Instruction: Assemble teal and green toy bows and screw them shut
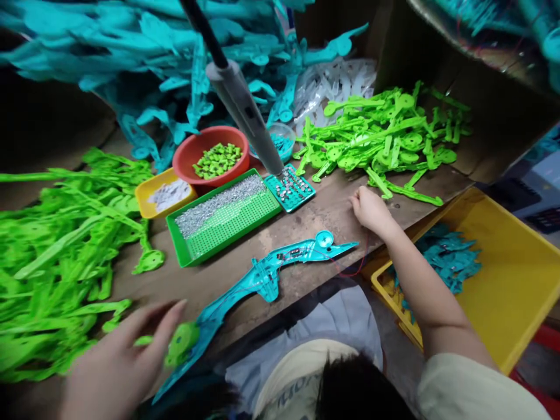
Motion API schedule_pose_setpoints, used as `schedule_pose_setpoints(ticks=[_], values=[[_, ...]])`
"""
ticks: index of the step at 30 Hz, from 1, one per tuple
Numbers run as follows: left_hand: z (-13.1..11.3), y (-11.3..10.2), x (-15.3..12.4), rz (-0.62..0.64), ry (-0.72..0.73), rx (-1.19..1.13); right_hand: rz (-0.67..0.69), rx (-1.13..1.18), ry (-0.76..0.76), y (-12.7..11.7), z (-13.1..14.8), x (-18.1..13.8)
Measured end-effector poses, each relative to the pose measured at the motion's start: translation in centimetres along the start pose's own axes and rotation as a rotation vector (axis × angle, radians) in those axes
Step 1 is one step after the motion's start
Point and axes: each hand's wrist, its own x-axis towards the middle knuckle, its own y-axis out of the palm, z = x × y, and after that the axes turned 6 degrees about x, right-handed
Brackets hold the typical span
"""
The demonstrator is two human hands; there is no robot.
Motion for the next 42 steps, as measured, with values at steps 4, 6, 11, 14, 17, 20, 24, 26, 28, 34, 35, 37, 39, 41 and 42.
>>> schedule_pose_setpoints(ticks=[4, 6, 11, 14, 17, 20, 24, 26, 28, 34, 35, 37, 39, 41, 42], values=[[-9.4, 8.4, 7.6, 0.121, 0.586, 0.108, 0.133, 0.971, 0.018, -4.8, -0.7, -5.0], [-13.9, 13.3, 11.4, 0.188, 0.729, 0.181, 0.189, 1.227, 0.022, -6.6, -1.3, -8.0], [-24.3, 22.8, 19.2, 0.234, 0.696, 0.152, 0.214, 1.495, 0.066, -5.7, -3.2, -12.6], [-28.0, 25.8, 22.2, 0.176, 0.618, 0.115, 0.291, 1.57, 0.084, -3.3, -4.3, -13.1], [-29.4, 26.9, 24.0, 0.154, 0.586, 0.048, 0.302, 1.643, 0.106, -1.8, -4.9, -12.6], [-29.0, 26.0, 24.5, 0.106, 0.609, -0.051, 0.228, 1.694, 0.154, -1.6, -5.1, -11.9], [-26.1, 22.1, 22.9, -0.045, 0.71, -0.513, 0.132, 1.706, 0.22, -2.4, -6.5, -10.7], [-24.1, 19.7, 21.4, -0.068, 0.789, -0.716, 0.029, 1.741, 0.256, -3.0, -7.5, -9.9], [-22.4, 17.8, 20.1, -0.027, 0.847, -0.745, -0.089, 1.792, 0.284, -3.6, -8.2, -8.9], [-23.3, 18.2, 21.8, -0.009, 0.685, -0.492, -0.095, 1.873, 0.293, -3.8, -6.4, -7.6], [-24.1, 19.0, 22.3, -0.009, 0.652, -0.401, -0.082, 1.856, 0.297, -3.3, -5.8, -7.8], [-25.5, 20.8, 22.6, 0.004, 0.622, -0.196, -0.075, 1.809, 0.313, -2.2, -5.0, -8.4], [-26.4, 22.5, 21.5, 0.052, 0.645, 0.005, -0.083, 1.769, 0.337, -0.9, -4.8, -9.1], [-26.7, 24.1, 19.8, 0.119, 0.661, 0.169, -0.089, 1.749, 0.37, 0.3, -5.1, -9.8], [-26.6, 24.8, 19.0, 0.142, 0.641, 0.225, -0.092, 1.746, 0.384, 0.7, -5.4, -10.0]])
